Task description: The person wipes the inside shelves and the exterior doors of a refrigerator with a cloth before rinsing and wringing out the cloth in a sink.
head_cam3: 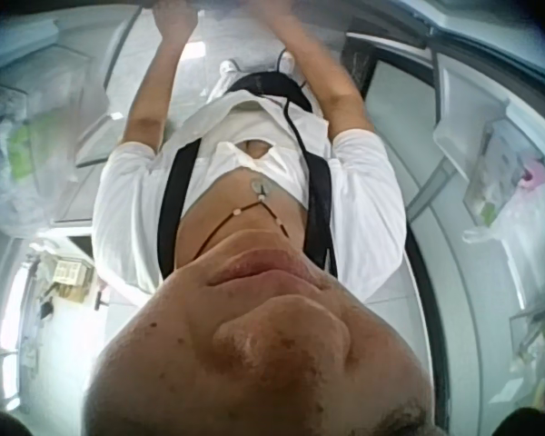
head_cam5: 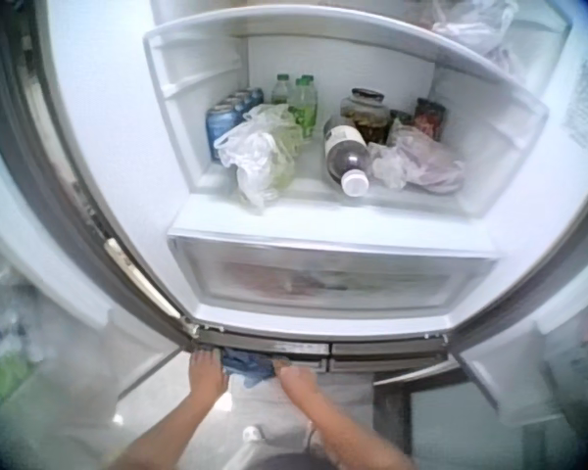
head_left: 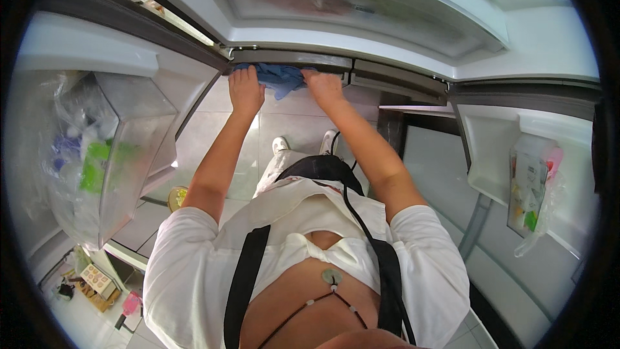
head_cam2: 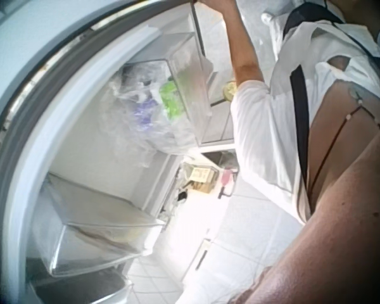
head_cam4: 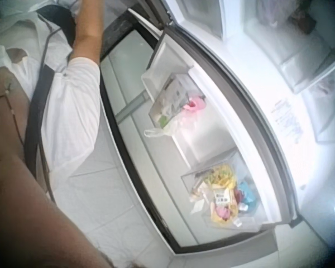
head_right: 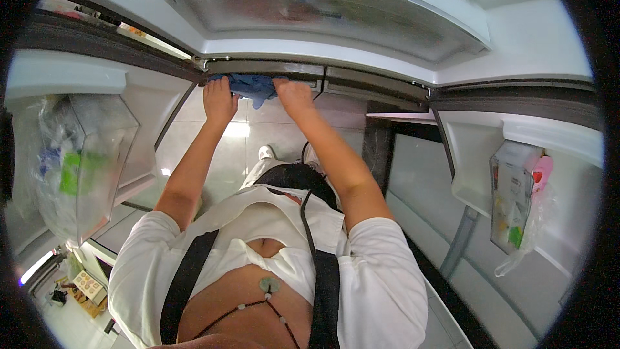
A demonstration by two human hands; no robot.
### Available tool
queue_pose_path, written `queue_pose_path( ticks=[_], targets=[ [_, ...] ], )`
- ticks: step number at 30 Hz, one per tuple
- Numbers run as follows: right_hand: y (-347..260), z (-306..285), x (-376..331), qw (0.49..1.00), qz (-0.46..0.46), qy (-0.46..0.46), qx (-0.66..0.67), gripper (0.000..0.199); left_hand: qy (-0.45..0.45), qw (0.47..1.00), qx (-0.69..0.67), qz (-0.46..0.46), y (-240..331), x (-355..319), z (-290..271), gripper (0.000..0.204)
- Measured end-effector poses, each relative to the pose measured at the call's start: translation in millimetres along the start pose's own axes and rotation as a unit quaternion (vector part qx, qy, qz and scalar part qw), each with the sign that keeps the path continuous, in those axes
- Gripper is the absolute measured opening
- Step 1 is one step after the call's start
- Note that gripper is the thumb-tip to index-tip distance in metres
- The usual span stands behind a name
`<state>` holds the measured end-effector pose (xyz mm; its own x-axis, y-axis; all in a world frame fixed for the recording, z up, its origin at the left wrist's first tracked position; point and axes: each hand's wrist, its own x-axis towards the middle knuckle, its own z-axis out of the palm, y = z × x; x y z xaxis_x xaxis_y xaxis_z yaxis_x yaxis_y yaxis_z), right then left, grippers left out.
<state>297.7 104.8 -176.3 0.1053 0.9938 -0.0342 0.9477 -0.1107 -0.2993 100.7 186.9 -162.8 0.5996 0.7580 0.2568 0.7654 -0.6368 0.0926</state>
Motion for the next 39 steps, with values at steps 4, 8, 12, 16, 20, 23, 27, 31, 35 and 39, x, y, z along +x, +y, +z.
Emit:
queue_pose_path(
  ticks=[4,8,12,16,20,23,27,31,35,39],
  targets=[
    [31,-15,-16,0.997,0.007,-0.047,-0.059,0.024,-0.051,0.998,0.017,-0.025,18,7,4,0.048],
    [59,-36,-36,0.996,-0.009,-0.046,-0.080,0.022,-0.048,0.999,-0.013,0.007,64,13,17,0.046],
    [63,-35,-44,0.996,-0.045,0.009,-0.082,0.029,0.052,0.998,-0.044,0.015,82,11,19,0.035],
    [74,-33,-47,0.996,-0.029,0.079,0.013,0.025,0.024,0.998,-0.050,0.032,100,10,36,0.026],
    [85,-57,-68,0.989,0.027,0.118,0.084,0.017,0.085,0.984,-0.123,0.098,152,16,46,0.021],
    [107,-75,-97,0.990,0.095,0.061,0.088,0.019,0.047,0.976,-0.204,0.064,164,17,50,0.032],
    [133,-64,-137,0.978,0.126,0.010,0.166,0.024,0.035,0.958,-0.272,0.086,164,15,48,0.049],
    [132,-57,-143,0.955,0.153,-0.001,0.256,0.024,0.032,0.962,-0.267,0.049,177,19,40,0.042],
    [133,-58,-133,0.963,0.124,-0.012,0.238,0.024,-0.055,0.953,-0.295,-0.043,179,31,43,0.039],
    [137,-58,-136,0.965,0.133,-0.023,0.223,0.026,-0.080,0.901,-0.416,-0.093,166,32,47,0.025]
  ],
)
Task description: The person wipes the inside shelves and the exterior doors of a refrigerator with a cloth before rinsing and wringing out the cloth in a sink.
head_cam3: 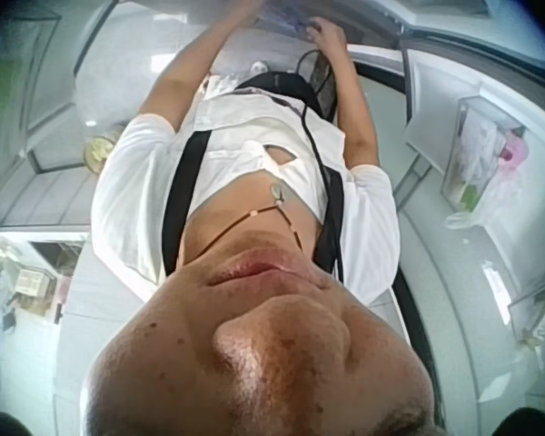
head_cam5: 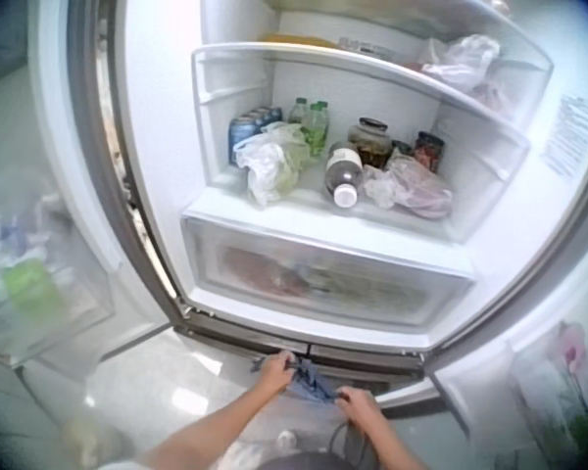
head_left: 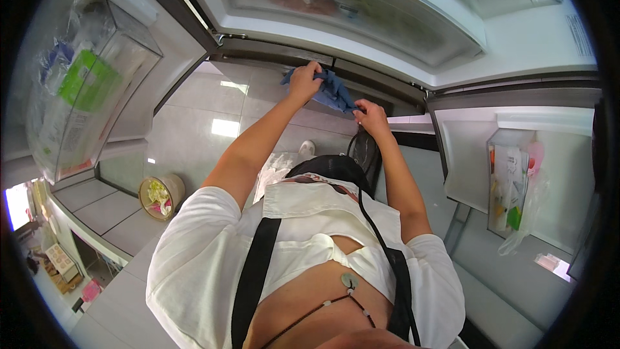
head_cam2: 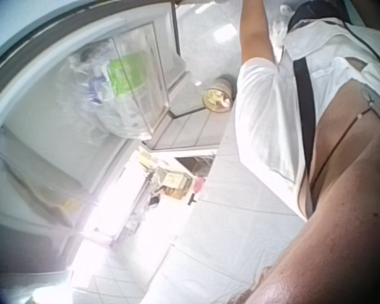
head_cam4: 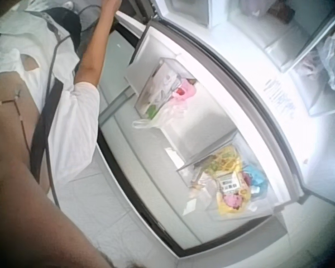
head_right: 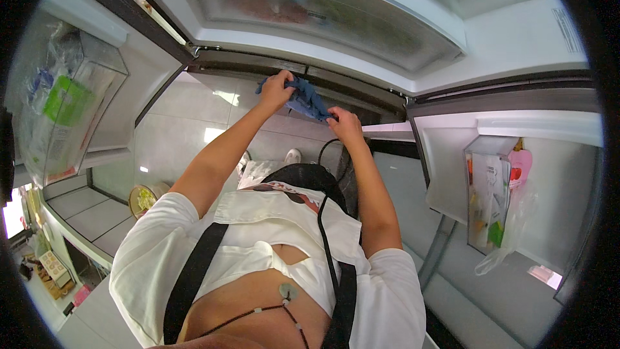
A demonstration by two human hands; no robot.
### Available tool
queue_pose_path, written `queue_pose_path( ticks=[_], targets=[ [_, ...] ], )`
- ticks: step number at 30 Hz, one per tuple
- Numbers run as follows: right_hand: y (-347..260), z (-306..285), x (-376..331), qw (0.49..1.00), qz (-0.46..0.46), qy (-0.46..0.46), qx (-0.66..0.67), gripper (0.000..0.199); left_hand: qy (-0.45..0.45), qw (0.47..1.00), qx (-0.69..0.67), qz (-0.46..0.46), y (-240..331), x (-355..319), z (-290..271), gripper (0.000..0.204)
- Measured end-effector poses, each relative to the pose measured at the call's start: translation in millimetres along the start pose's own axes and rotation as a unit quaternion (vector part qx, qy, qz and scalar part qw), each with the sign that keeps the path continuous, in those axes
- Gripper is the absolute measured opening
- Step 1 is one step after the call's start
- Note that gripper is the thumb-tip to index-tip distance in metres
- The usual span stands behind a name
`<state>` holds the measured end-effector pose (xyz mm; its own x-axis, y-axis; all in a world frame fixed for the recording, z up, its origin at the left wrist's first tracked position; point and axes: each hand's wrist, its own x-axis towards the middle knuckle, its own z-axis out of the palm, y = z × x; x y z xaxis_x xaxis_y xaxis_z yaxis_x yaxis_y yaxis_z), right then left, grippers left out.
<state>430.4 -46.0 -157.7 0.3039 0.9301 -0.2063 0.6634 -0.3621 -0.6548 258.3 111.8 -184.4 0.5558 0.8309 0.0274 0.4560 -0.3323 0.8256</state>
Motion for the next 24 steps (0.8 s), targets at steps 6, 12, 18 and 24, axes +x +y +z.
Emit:
queue_pose_path(
  ticks=[6,12,18,24],
  targets=[
    [3,-13,-15,0.997,0.027,-0.017,-0.077,0.031,0.037,0.976,-0.212,0.017,-31,-28,16,0.019],
    [13,-14,-11,0.994,-0.008,0.014,-0.107,0.035,0.059,0.976,-0.176,-0.111,-20,-44,-11,0.016],
    [9,-17,13,0.825,0.215,0.013,0.522,0.022,0.087,0.871,-0.435,-0.210,7,-19,-5,0.020],
    [-12,-16,40,0.681,0.155,0.173,0.695,0.035,0.093,0.995,-0.025,0.026,41,-2,-1,0.032]
  ],
)
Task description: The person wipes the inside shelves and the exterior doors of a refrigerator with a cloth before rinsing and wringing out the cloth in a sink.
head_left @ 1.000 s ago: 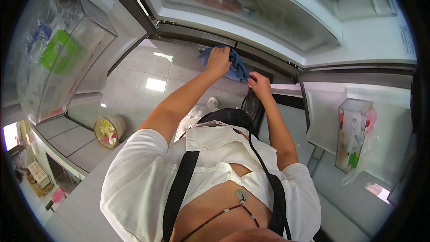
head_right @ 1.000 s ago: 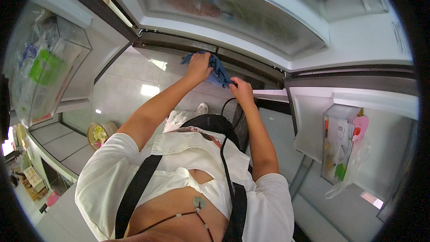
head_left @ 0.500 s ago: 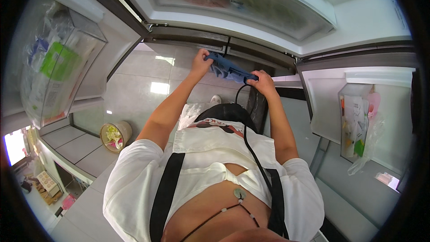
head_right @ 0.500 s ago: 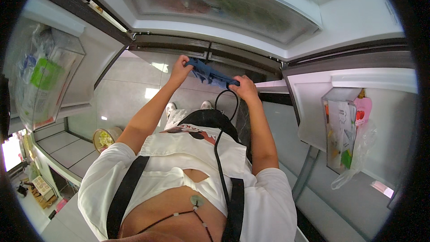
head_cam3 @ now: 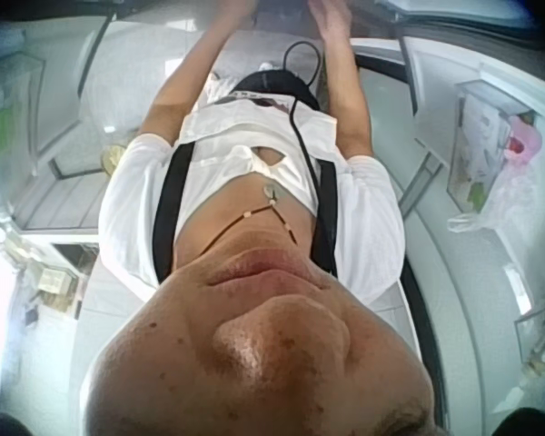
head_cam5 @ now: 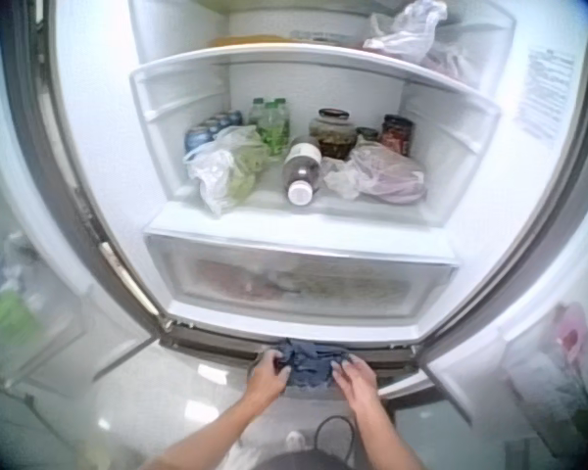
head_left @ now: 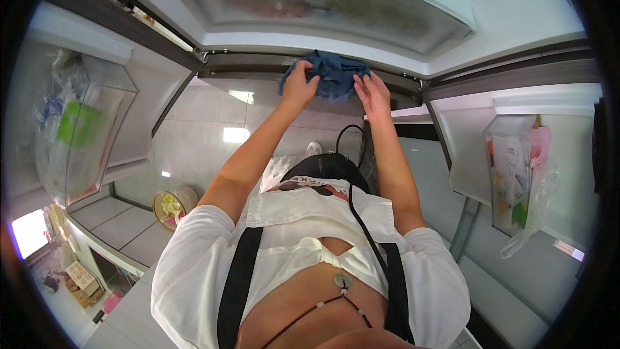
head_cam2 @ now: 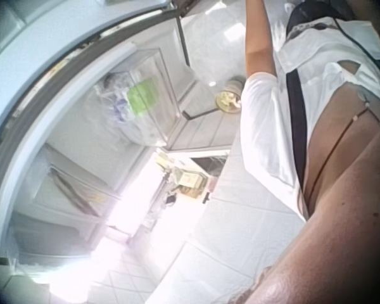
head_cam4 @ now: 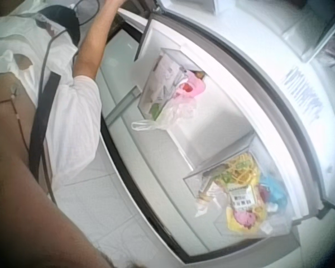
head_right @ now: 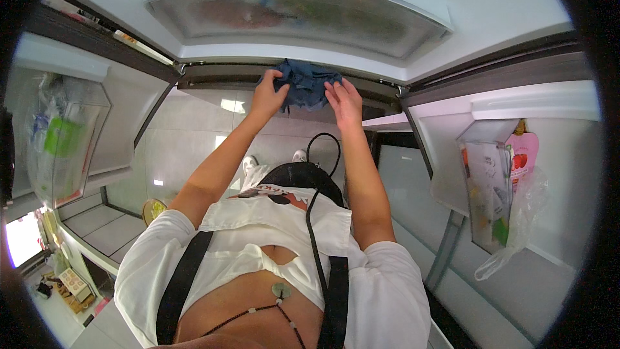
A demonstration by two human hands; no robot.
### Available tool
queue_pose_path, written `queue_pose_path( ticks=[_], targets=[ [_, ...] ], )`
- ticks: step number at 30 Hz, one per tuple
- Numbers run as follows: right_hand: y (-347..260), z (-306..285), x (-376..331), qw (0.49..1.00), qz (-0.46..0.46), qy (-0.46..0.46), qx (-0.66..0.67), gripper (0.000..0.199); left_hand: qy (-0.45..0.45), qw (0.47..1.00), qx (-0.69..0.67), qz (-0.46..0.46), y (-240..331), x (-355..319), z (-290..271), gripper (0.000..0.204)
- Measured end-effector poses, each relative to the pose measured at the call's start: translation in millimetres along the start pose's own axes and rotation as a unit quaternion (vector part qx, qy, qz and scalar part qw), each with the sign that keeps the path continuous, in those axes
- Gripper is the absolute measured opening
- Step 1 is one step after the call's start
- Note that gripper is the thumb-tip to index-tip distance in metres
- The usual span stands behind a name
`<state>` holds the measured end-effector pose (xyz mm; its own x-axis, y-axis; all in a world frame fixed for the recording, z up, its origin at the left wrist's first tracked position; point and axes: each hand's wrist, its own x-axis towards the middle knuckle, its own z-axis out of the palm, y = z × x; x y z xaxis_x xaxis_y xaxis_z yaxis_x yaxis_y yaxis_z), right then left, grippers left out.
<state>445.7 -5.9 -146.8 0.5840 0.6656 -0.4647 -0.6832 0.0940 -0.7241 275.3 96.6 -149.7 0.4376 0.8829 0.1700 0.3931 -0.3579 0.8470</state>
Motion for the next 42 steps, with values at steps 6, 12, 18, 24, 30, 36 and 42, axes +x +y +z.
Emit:
queue_pose_path(
  ticks=[6,12,18,24,30,36,42],
  targets=[
    [8,15,15,0.897,-0.080,-0.013,-0.434,0.048,-0.074,0.962,0.191,0.183,-8,-12,0,0.049],
    [15,29,17,0.718,-0.227,-0.053,-0.656,0.048,-0.064,0.954,0.207,0.209,-11,-7,-15,0.048],
    [48,55,18,0.724,-0.279,-0.098,-0.624,0.045,-0.028,0.941,0.276,0.191,-29,-1,-40,0.051],
    [68,67,0,0.698,-0.181,-0.317,-0.616,0.035,0.014,0.918,0.351,0.182,-48,-5,-81,0.060],
    [36,100,-53,0.799,0.066,-0.344,-0.488,0.027,0.042,0.907,0.409,0.088,-69,-34,-126,0.073],
    [48,134,-98,0.804,0.154,-0.430,-0.382,0.031,0.167,0.956,0.242,-0.008,-98,-45,-131,0.065],
    [56,98,-61,0.814,-0.063,-0.266,-0.512,0.032,0.006,0.992,0.034,-0.119,-151,-55,-161,0.058]
  ],
)
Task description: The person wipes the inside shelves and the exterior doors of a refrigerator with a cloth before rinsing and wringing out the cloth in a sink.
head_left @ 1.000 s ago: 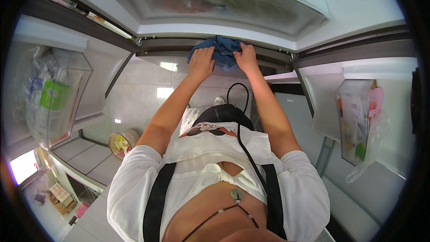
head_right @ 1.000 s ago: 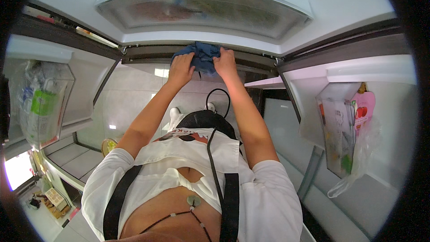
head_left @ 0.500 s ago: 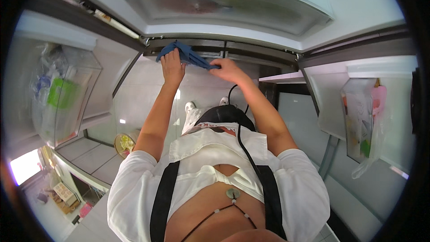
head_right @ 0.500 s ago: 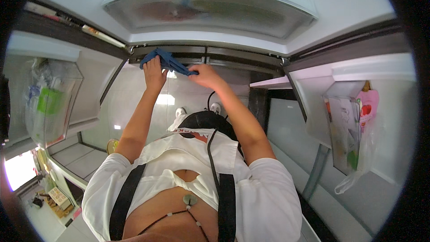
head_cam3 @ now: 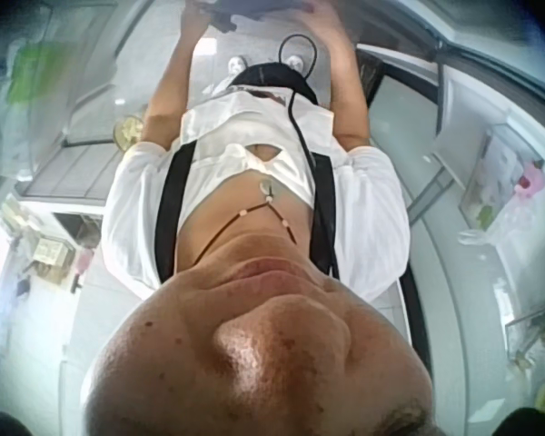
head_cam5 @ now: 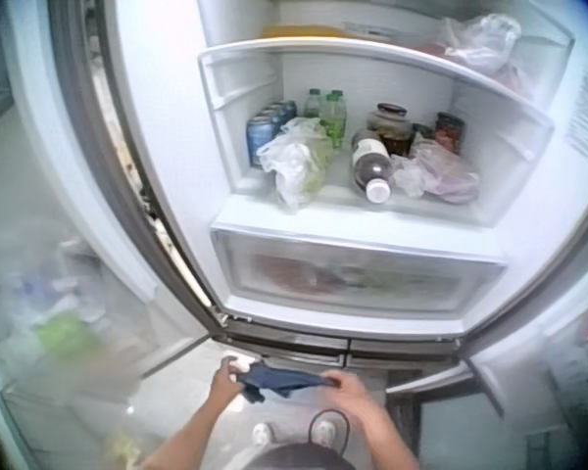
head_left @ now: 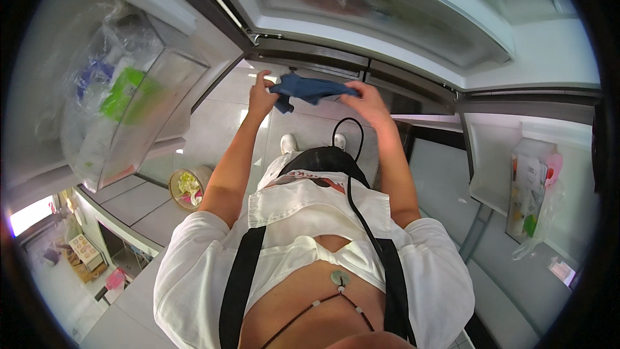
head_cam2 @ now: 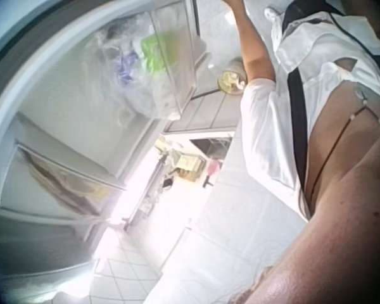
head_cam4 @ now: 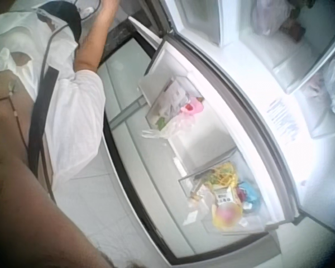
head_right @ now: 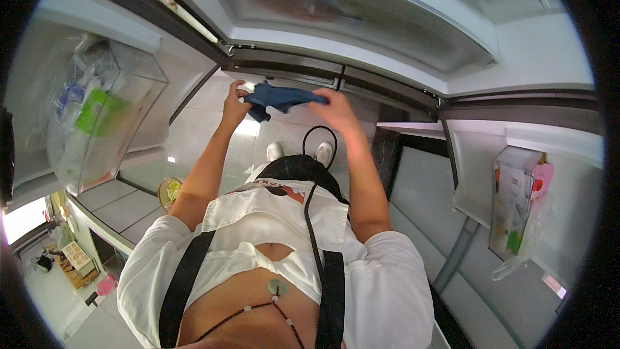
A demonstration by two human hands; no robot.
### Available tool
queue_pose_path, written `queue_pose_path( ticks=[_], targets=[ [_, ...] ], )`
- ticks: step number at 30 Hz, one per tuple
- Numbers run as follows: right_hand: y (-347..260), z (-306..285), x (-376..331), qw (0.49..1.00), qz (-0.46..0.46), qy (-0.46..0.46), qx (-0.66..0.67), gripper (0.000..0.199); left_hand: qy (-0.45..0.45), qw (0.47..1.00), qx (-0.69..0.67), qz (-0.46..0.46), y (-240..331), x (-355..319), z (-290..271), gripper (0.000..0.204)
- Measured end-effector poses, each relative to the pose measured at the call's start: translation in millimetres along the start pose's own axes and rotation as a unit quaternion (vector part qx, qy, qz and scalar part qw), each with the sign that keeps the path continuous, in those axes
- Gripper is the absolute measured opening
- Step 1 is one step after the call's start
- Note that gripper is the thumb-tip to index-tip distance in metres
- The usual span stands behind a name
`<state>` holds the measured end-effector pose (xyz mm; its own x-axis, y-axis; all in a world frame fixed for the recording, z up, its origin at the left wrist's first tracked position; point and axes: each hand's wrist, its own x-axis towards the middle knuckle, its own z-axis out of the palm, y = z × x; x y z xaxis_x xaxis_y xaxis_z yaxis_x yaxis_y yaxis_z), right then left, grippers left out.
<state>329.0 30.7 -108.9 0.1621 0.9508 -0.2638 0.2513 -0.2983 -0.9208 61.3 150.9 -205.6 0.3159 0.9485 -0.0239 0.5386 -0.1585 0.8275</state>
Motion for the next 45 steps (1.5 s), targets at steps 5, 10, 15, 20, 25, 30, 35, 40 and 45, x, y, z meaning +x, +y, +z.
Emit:
queue_pose_path(
  ticks=[5,10,15,20,25,30,35,40,45],
  targets=[
    [42,9,-3,0.987,0.084,0.138,0.000,0.021,-0.116,0.961,-0.226,-0.110,-4,-5,-18,0.032],
    [43,28,6,0.982,0.043,0.150,0.107,0.013,-0.017,0.998,0.000,0.060,55,19,-44,0.018],
    [37,18,18,0.944,0.083,0.222,0.231,0.023,0.147,0.905,0.273,0.292,92,49,-39,0.035],
    [40,28,20,0.950,-0.069,0.278,-0.125,0.034,0.099,0.962,0.197,0.161,34,40,-11,0.031],
    [9,37,15,0.932,-0.084,0.195,-0.295,0.035,0.153,0.976,0.119,0.102,21,36,-7,0.017],
    [16,42,27,0.923,-0.112,0.270,-0.251,0.024,0.196,0.978,0.028,0.067,51,43,-9,0.016],
    [29,20,39,0.896,-0.077,0.336,-0.279,0.012,0.134,0.989,0.032,0.045,69,59,-13,0.021],
    [15,20,45,0.839,-0.131,0.316,-0.423,0.019,0.074,0.985,0.030,0.152,53,47,-2,0.030],
    [9,56,52,0.883,-0.228,0.113,-0.395,0.032,0.039,0.929,0.287,0.230,55,29,-18,0.050]
  ],
)
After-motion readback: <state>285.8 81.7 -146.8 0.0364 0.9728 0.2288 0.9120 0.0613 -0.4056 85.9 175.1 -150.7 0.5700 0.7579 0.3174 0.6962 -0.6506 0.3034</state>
